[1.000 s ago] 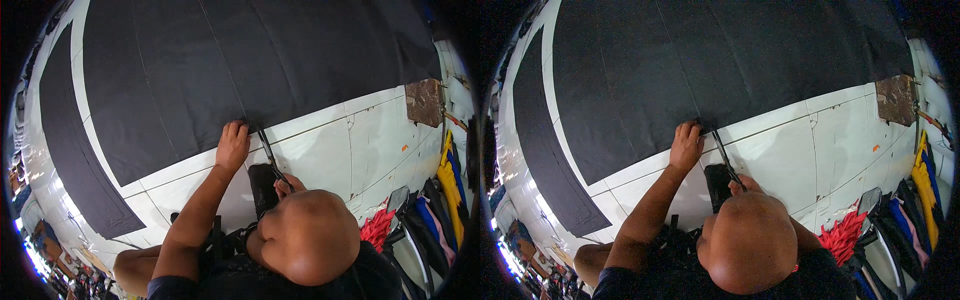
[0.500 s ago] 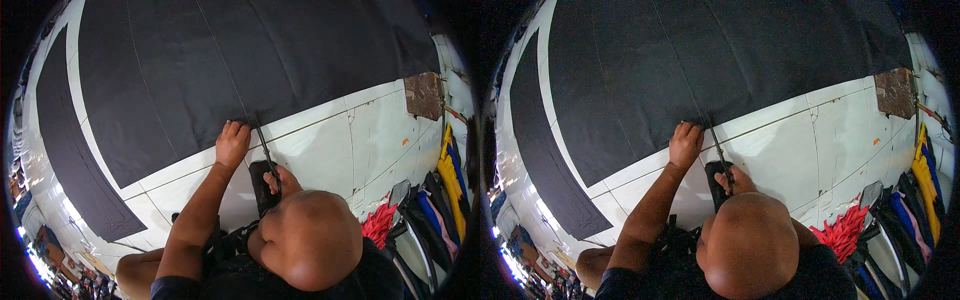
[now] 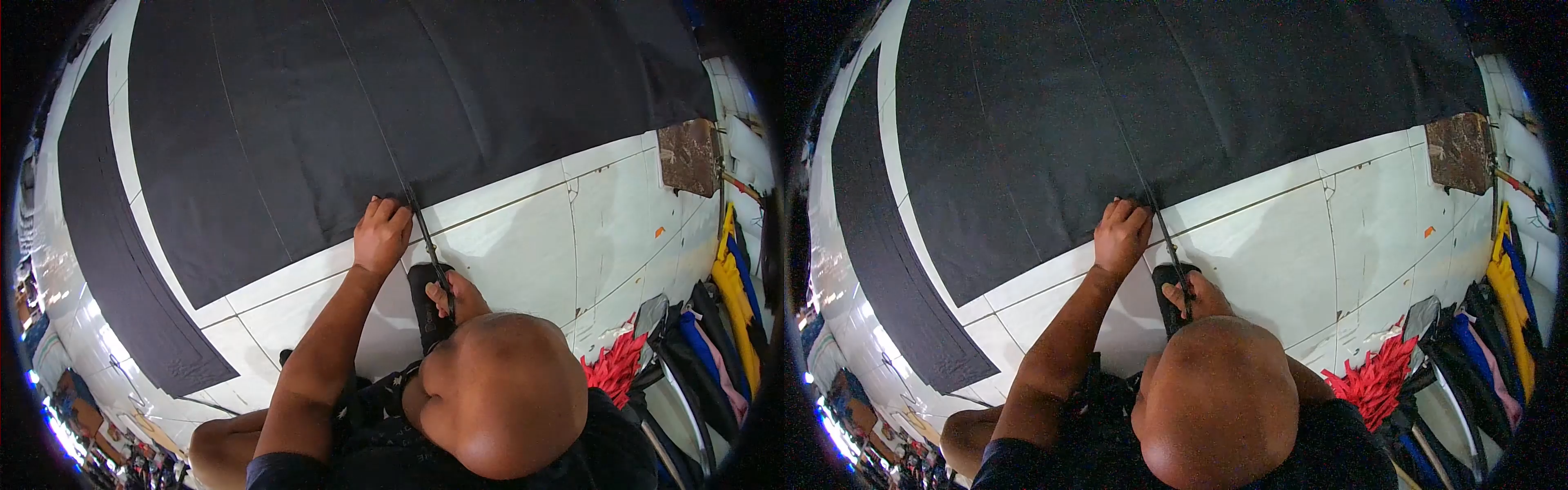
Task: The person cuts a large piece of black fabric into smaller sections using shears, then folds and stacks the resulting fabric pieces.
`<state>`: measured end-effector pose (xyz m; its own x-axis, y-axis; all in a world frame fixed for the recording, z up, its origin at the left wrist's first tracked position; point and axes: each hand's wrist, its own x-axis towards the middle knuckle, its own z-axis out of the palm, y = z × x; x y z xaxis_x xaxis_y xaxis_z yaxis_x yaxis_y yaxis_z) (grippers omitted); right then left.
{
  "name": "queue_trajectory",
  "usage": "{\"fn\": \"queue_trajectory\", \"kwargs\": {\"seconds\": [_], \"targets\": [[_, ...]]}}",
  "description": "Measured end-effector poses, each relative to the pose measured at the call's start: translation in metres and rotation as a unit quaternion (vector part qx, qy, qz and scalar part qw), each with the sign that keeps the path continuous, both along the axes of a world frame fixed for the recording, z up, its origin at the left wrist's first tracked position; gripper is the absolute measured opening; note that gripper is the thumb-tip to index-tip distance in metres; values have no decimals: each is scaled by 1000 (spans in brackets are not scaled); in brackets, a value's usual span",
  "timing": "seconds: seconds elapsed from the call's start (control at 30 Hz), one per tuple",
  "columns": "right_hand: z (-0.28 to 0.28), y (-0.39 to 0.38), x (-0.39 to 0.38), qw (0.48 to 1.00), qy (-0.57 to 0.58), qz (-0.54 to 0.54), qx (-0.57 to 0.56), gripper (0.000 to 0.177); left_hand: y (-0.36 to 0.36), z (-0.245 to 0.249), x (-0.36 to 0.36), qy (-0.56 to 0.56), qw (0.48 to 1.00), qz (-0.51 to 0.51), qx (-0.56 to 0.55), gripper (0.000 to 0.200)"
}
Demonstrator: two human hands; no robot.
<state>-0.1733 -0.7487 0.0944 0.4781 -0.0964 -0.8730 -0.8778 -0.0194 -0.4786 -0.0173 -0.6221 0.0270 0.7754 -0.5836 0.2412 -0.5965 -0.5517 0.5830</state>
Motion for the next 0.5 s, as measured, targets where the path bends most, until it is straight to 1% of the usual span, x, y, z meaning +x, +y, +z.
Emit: {"fn": "queue_trajectory", "kwargs": {"seconds": [0.1, 0.27, 0.5], "targets": [[1, 2, 1, 1000, 3, -11, 12, 51, 0, 0, 0, 4, 1000, -2, -4, 7], [33, 0, 13, 990, -1, -111, 85, 48, -1, -1, 1, -3, 1000, 8, -8, 7], [39, -1, 25, 992, -11, -96, 79, 47, 2, 0, -2, 12, 1000, 12, -13, 8]]}}
